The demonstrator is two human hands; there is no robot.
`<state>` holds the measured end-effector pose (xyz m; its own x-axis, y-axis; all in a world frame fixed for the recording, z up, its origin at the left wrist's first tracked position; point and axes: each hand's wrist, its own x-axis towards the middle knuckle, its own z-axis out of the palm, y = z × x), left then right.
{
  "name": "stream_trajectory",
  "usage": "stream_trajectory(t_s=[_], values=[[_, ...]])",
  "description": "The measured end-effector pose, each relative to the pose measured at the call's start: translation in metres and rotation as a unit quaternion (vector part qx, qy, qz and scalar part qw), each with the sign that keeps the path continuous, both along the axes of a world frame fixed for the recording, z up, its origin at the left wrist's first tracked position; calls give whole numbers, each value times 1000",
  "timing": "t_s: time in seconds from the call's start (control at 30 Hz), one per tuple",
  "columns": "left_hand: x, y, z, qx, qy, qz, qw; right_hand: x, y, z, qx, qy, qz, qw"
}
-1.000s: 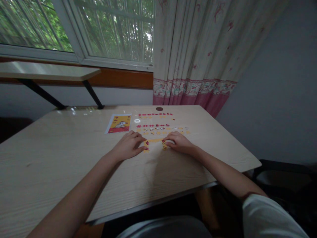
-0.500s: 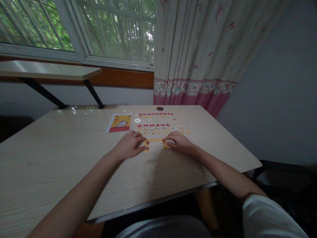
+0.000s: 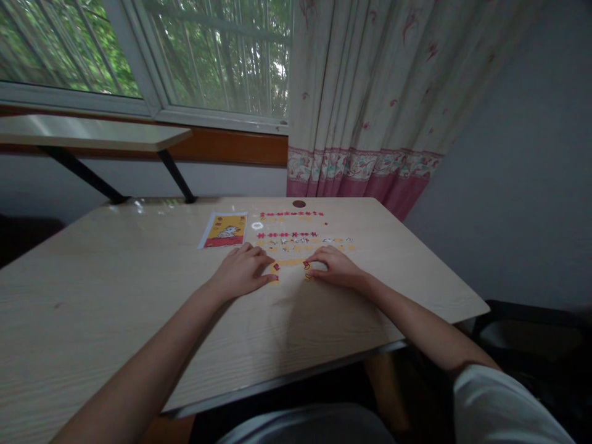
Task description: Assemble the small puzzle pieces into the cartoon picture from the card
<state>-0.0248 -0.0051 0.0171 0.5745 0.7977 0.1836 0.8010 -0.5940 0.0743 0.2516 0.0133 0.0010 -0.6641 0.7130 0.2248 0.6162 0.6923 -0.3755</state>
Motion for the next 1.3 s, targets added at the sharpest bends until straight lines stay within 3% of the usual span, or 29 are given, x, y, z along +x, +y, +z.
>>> stream_trajectory(t_s=[0.37,0.77,1.3], values=[[3,-2,4,2,50,-25,998,-1,-1,0,7,0,0,1000],[-8,-6,-25,-12,-116,-14,993,0,-1,1,-12,-1,-1,1000],[-3,-9,-25,-4,-126,10,992,2,1,-3,4,9,5,1000]])
